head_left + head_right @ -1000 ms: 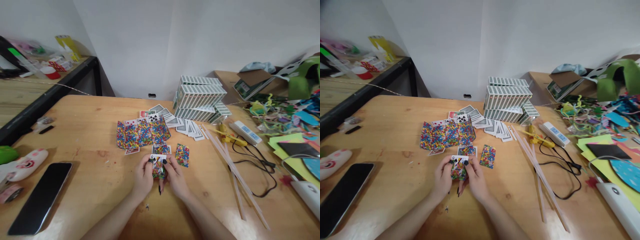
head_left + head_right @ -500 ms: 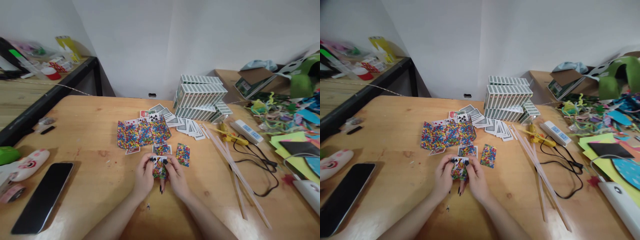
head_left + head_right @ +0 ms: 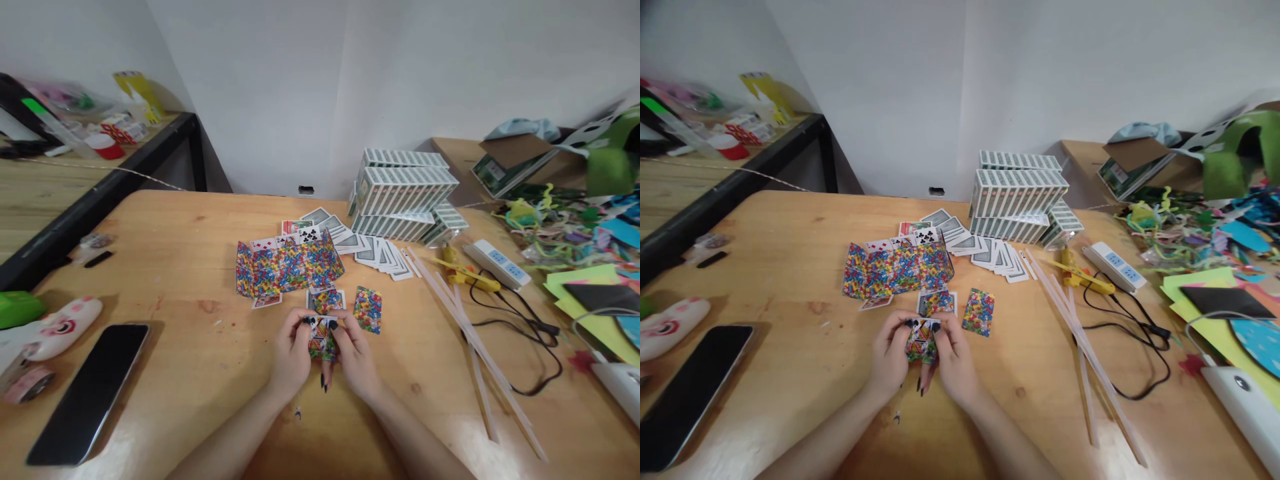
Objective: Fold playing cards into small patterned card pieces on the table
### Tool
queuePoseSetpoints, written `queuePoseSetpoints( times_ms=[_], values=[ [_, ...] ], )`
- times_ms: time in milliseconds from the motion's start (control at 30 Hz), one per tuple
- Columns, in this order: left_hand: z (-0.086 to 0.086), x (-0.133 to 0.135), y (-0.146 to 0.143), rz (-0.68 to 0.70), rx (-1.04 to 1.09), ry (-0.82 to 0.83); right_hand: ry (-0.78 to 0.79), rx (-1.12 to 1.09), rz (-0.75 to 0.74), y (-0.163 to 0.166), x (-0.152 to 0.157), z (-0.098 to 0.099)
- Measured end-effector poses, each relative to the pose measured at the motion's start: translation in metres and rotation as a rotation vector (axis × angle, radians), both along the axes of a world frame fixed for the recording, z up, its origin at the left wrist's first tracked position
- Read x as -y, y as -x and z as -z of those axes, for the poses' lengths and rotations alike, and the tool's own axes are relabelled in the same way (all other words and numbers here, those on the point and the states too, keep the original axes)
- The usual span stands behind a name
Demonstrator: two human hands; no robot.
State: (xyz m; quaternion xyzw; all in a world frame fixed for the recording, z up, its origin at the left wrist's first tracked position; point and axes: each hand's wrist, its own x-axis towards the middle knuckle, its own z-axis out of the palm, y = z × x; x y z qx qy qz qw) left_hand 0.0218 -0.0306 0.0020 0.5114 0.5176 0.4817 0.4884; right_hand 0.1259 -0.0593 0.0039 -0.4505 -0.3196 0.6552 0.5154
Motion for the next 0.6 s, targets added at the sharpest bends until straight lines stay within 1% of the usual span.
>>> queuePoseSetpoints(
  times_ms=[233, 433, 500, 600],
  values=[
    [0.0008, 0.0027, 0.0002, -0.011, 0.013, 0.011, 0.001, -0.015, 0.006, -0.001, 0.0015, 0.0022],
    [0.0003, 0.0034, 0.0007, -0.06, 0.088, 0.07, -0.007, 0.003, 0.011, 0.0021, 0.0024, -0.0026],
    [0.0007, 0.0047, 0.0014, -0.033, 0.17, 0.096, -0.028, 0.014, 0.022, 0.0021, 0.0036, -0.0049],
    [-0.0004, 0.0038, 0.0028, 0.094, 0.316, 0.168, -0.08, 0.025, 0.006, -0.0019, 0.0057, -0.0073]
  ],
)
